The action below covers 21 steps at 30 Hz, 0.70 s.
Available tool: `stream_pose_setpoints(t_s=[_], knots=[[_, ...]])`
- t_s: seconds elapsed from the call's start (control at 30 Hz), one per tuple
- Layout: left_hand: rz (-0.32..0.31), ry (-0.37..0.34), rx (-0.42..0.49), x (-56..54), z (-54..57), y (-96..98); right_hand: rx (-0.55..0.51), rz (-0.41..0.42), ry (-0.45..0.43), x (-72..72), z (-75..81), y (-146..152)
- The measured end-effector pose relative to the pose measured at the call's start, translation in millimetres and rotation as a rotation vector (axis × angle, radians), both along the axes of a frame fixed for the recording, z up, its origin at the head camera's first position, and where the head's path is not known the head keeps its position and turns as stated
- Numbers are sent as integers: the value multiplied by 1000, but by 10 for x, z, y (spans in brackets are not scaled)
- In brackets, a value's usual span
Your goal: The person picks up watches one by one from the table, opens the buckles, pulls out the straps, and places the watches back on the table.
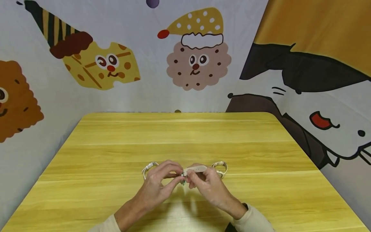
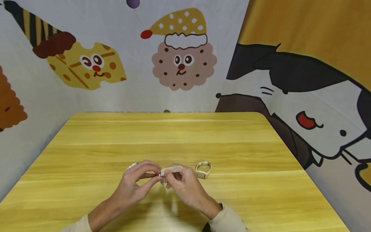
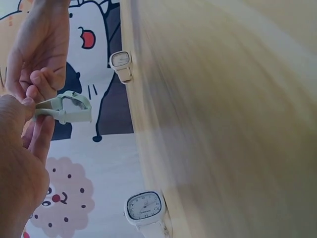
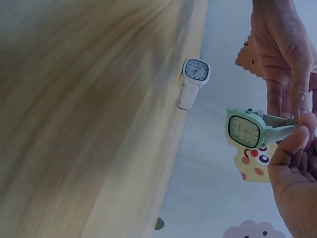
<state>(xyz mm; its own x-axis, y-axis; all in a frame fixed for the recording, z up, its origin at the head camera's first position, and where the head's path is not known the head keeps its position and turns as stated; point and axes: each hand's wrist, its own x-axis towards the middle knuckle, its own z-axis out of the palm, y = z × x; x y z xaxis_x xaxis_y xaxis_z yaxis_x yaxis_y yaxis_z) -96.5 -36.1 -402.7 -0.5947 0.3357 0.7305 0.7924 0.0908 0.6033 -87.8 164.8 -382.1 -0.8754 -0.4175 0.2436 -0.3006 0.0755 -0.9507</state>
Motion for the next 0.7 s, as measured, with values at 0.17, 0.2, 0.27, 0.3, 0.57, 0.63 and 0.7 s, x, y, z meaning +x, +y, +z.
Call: stream_pose_setpoints(t_s=[0.17, 0.2, 0.27, 0.3, 0.57, 0.63, 0.7], knots=[[-2, 26, -4, -8, -31, 6, 8, 3, -11, 9, -8, 4], [-5, 32, -5, -10, -36, 5, 11, 1, -12, 8, -10, 4], [-12, 45, -7, -12, -44, 5, 16, -3, -16, 7, -14, 4], [-15, 49, -10, -11, -46, 5, 17, -5, -17, 7, -17, 4], [-34, 18, -71, 11, -20, -14, 5, 11, -7, 4, -36, 16], [-45, -6, -86, 12, -12, -24, 6, 15, -1, 2, -41, 22], [-63, -32, -95, 12, -4, -31, -3, 24, 5, 1, -48, 26]])
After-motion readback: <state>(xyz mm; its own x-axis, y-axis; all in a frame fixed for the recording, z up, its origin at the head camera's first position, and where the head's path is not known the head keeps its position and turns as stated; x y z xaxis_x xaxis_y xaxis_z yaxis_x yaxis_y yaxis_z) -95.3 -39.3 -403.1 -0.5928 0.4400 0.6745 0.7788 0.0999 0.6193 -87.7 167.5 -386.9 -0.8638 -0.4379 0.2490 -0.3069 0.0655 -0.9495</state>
